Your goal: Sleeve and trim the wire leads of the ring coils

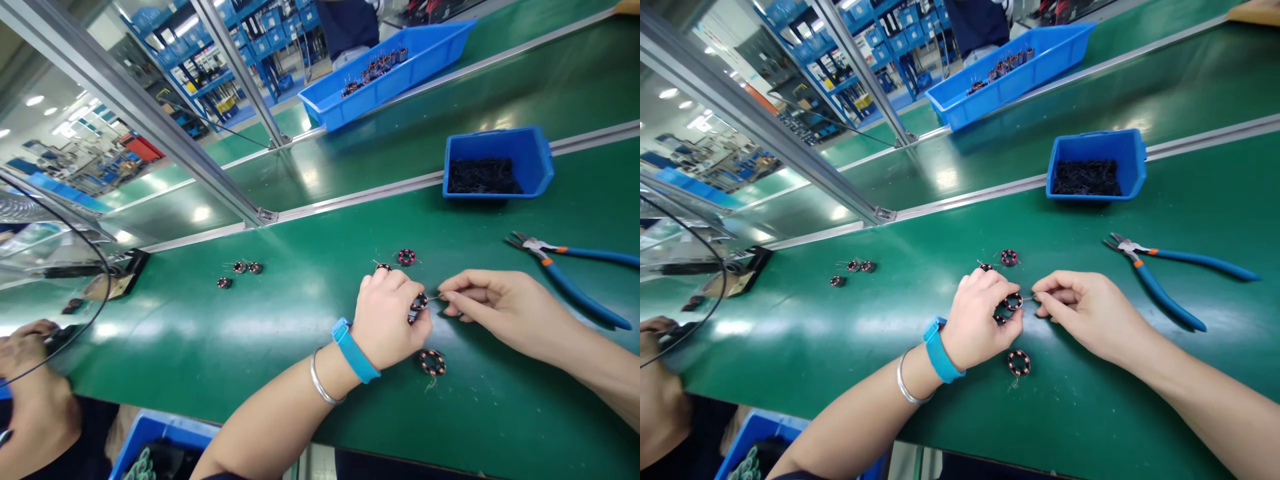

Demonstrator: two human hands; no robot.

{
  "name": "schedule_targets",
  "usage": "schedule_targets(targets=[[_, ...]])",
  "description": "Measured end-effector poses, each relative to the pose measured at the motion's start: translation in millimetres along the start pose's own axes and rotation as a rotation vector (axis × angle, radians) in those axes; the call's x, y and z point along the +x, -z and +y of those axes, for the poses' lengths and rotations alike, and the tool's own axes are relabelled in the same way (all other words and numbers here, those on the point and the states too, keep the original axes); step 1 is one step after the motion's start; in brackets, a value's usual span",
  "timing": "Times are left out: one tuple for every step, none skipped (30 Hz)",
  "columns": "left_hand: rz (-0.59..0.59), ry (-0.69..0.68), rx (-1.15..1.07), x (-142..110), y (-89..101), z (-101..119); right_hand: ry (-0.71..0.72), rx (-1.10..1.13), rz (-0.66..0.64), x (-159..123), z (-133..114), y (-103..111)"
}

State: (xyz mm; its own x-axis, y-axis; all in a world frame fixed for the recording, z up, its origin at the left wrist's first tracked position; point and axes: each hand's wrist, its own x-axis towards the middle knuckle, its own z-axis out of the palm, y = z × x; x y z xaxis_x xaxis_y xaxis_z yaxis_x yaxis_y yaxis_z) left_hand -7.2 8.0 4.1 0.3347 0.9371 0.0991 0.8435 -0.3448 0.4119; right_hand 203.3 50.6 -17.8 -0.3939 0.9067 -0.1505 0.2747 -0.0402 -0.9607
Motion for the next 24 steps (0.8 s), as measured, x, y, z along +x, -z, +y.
schedule_targets(targets=[[0.005, 0.003, 0.000, 0, -0.3, 0, -0.004, -0.001, 0.000, 0, 1, 1], [0.011, 0.005, -0.001, 0, -0.6, 0, -0.006, -0.002, 0.001, 1, 2, 1], [0.017, 0.006, -0.004, 0, -0.9, -1, -0.009, -0.003, 0.003, 1, 2, 1], [0.022, 0.006, -0.007, 0, -1.2, -1, -0.013, -0.003, 0.006, 2, 3, 1], [0.025, 0.008, -0.009, 0, -1.4, -1, -0.018, -0.002, 0.009, 3, 3, 1], [0.023, 0.011, -0.010, 0, -1.6, -1, -0.024, 0.002, 0.015, 3, 2, 0], [0.019, 0.013, -0.012, 0, -1.8, -1, -0.030, 0.006, 0.019, 4, 2, -1], [0.014, 0.016, -0.013, 0, -2.0, -1, -0.035, 0.011, 0.024, 4, 2, -2], [0.009, 0.018, -0.014, 0, -2.1, 0, -0.041, 0.018, 0.030, 4, 1, -3], [0.006, 0.019, -0.015, 0, -2.2, 0, -0.045, 0.024, 0.036, 4, 0, -4], [0.004, 0.018, -0.015, 1, -2.3, 0, -0.049, 0.030, 0.041, 4, -1, -4], [0.005, 0.016, -0.016, 1, -2.4, 0, -0.052, 0.035, 0.044, 4, -2, -5], [0.006, 0.013, -0.016, 1, -2.4, 0, -0.055, 0.038, 0.045, 4, -3, -5], [0.009, 0.010, -0.015, 1, -2.4, -1, -0.058, 0.040, 0.045, 4, -4, -6], [0.010, 0.007, -0.013, 1, -2.4, -1, -0.061, 0.041, 0.045, 4, -5, -6], [0.011, 0.004, -0.012, 1, -2.4, -1, -0.065, 0.041, 0.046, 4, -6, -5], [0.010, 0.002, -0.009, 1, -2.3, -2, -0.069, 0.042, 0.049, 4, -7, -5], [0.009, 0.000, -0.007, 1, -2.3, -2, -0.073, 0.042, 0.050, 5, -7, -5], [0.007, -0.001, -0.006, 1, -2.2, -2, -0.077, 0.043, 0.051, 5, -7, -4], [0.006, -0.001, -0.005, 2, -2.1, -2, -0.080, 0.043, 0.051, 6, -8, -4], [0.006, 0.000, -0.004, 2, -2.0, -2, -0.083, 0.043, 0.049, 6, -8, -4], [0.005, 0.000, -0.004, 2, -1.9, -1, -0.084, 0.042, 0.048, 6, -8, -3], [0.004, 0.000, -0.003, 2, -1.7, -1, -0.085, 0.040, 0.047, 6, -8, -3], [0.003, 0.002, -0.001, 2, -1.4, -1, -0.085, 0.037, 0.047, 6, -9, -3]])
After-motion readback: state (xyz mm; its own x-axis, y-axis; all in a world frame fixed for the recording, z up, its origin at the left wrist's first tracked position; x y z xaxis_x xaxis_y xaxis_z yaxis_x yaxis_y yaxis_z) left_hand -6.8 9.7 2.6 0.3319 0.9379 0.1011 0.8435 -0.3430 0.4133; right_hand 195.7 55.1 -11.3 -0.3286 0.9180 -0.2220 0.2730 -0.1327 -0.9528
